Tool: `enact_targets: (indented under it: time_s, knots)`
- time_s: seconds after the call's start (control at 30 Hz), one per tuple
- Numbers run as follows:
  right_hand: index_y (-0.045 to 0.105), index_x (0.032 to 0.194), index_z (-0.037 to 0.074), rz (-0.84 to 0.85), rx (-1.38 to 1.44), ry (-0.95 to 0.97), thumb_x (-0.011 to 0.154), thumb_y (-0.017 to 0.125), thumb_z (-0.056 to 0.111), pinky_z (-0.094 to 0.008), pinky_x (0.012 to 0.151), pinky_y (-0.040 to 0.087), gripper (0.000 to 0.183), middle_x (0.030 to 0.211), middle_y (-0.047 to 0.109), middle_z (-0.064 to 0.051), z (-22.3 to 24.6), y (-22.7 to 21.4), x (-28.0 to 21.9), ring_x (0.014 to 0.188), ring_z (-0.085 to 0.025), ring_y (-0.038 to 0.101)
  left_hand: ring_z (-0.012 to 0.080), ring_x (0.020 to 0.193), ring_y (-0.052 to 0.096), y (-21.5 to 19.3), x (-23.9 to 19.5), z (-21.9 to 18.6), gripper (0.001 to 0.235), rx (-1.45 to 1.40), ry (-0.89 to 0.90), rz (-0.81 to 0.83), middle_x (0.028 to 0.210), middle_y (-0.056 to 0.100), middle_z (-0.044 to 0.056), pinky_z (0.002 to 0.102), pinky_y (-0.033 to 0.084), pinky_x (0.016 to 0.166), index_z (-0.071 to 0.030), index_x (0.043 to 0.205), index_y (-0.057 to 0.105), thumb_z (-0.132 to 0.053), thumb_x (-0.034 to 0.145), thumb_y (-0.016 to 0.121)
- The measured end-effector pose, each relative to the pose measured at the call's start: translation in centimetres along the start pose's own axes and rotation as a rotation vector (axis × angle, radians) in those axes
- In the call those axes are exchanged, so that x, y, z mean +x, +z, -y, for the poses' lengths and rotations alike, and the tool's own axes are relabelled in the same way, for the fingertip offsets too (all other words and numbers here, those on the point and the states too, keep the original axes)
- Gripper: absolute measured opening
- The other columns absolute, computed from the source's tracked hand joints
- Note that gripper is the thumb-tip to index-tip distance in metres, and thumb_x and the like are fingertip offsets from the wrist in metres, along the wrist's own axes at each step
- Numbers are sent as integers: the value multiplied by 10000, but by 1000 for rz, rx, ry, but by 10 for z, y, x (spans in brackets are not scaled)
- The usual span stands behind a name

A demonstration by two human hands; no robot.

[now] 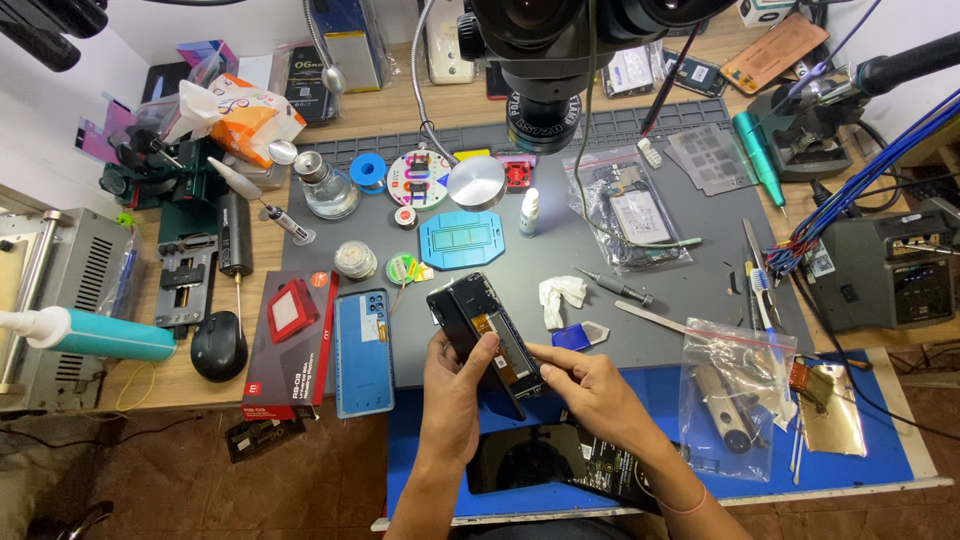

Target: The person uses a blue plastic prying tool to separate the back cover of a black smartphone from its frame. They carefully work the tool along the edges of the device to release the adhesive seal. After detaching the cover, the person lifts it off to reveal the internal components, including the battery and circuitry.

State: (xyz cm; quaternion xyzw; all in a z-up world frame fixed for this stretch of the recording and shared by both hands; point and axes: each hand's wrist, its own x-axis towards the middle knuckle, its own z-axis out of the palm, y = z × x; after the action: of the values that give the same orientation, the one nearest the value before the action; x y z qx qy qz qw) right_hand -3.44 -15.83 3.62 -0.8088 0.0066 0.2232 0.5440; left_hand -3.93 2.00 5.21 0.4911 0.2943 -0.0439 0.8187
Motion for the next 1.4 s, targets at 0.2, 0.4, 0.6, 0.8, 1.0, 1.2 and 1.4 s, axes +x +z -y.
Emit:
enact_targets:
  time_s: [0.2, 0.4, 0.6, 0.8, 1.0, 1.2, 1.4]
  knots:
    - [807, 1353, 222, -29, -33, -31, 972, 637, 199, -264, 494, 264, 418, 770, 648, 125, -2, 1, -1, 526, -71, 289, 208, 1273, 663, 5, -5, -6, 701, 49, -3, -17, 1356, 710, 111, 343, 520, 1112, -80, 1431, 538, -207, 784, 776]
    - [850, 1254, 168, -110, -72, -39, 933, 686, 206, -285, 471, 234, 363, 599, 492, 93, -14, 7, 5, 489, -62, 290, 190, 1197, 672, 2, -4, 1, 687, 88, 20, -22, 1285, 716, 99, 322, 538, 1049, -87, 1419, 520, -196, 796, 789]
    - [869, 1200, 152, -130, -110, -18, 919, 706, 255, -282, 479, 272, 340, 598, 561, 90, -7, 7, 3, 489, -63, 319, 191, 1208, 671, 4, -9, -3, 707, 109, 8, -14, 1293, 716, 88, 322, 539, 1050, -107, 1436, 511, -209, 794, 790]
    - [848, 1159, 120, -140, -106, -121, 905, 708, 212, -251, 511, 401, 304, 874, 856, 69, -6, 10, 6, 554, -38, 443, 195, 1104, 681, 0, -6, 6, 649, 76, 60, -1, 1217, 707, 110, 321, 570, 976, -83, 1404, 506, -156, 825, 789]
    - [832, 1106, 92, -189, -87, -156, 880, 717, 164, -187, 566, 536, 265, 823, 870, 17, -14, 16, 8, 627, -6, 652, 215, 1108, 696, 4, -13, -3, 696, 96, 22, -6, 1208, 708, 124, 330, 582, 997, -100, 1431, 476, -171, 814, 790]
    - [835, 1021, 75, -207, -45, -206, 848, 737, 112, -160, 690, 634, 202, 730, 793, 47, -22, 19, 11, 684, -1, 692, 198, 1117, 688, 2, -11, 2, 696, 108, 54, 0, 1203, 717, 117, 315, 573, 989, -98, 1431, 489, -174, 812, 796]
    - [738, 1351, 185, -199, -52, -218, 848, 720, 94, -221, 557, 517, 511, 937, 796, -26, -18, 19, 10, 566, -31, 635, 202, 1120, 692, 2, -11, 0, 702, 111, 36, 8, 1214, 722, 123, 317, 578, 989, -110, 1435, 488, -167, 808, 798]
